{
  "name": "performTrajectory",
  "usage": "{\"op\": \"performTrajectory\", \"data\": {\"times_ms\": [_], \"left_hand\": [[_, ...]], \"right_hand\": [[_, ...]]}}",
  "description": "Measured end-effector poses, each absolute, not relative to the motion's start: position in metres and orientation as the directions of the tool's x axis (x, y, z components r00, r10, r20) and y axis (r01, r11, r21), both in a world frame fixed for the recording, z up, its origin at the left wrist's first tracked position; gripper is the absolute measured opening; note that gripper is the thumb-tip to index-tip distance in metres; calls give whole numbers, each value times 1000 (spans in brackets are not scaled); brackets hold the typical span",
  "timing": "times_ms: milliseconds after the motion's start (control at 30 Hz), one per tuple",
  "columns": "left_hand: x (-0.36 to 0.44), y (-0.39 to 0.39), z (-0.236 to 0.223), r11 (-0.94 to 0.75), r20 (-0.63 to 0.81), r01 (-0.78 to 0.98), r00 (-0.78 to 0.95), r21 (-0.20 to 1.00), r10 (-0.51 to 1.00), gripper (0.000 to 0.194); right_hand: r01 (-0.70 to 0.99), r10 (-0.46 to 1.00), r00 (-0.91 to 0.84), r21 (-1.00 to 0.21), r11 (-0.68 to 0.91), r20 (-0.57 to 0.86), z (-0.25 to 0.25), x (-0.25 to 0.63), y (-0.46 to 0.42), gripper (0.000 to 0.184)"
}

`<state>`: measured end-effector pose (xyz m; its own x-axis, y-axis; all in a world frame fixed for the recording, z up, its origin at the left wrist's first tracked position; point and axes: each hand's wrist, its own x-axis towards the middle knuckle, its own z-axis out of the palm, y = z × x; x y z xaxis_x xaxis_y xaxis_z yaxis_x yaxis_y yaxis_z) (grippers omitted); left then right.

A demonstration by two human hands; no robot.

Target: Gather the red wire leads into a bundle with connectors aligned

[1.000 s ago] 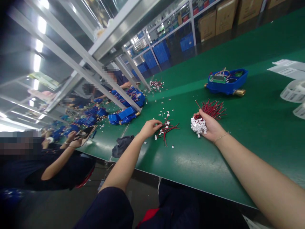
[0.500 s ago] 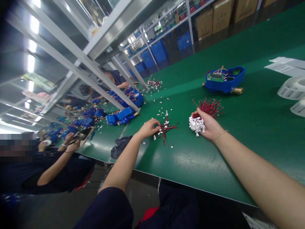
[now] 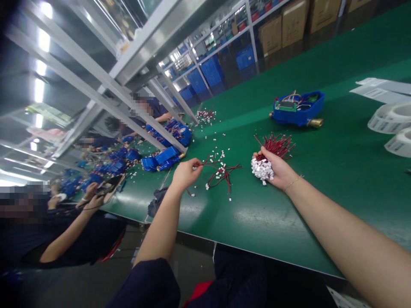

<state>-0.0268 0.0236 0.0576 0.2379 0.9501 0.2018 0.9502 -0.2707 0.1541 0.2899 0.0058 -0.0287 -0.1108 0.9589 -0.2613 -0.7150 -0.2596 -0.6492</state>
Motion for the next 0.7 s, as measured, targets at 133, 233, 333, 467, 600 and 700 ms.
{"op": "performTrajectory", "data": {"times_ms": [133,233,333,467,600,700], "left_hand": [[-13,2,74,-227,295,967,184,118,938,11],[4,-12,80,-230,417,953,132,196,899,13],[28,-20,75,-278,526,858,12,431,850,16],[67,-24,56,-284,421,642,-66,712,905,22],[105,-37,33,-333,360,627,89,704,929,19],[128,-55,21,-435,367,764,278,475,888,18]], "right_hand": [[-756,949,-160,-585,-294,-271,-24,285,2,27],[-760,943,-215,-562,-325,-254,-23,281,-3,25],[-738,931,-276,-568,-364,-239,-24,277,-9,24],[-671,912,-312,-617,-411,-267,-27,270,-18,27],[-654,920,-313,-649,-390,-238,-24,267,-24,39],[-644,926,-323,-672,-367,-197,-22,267,-24,36]]}}
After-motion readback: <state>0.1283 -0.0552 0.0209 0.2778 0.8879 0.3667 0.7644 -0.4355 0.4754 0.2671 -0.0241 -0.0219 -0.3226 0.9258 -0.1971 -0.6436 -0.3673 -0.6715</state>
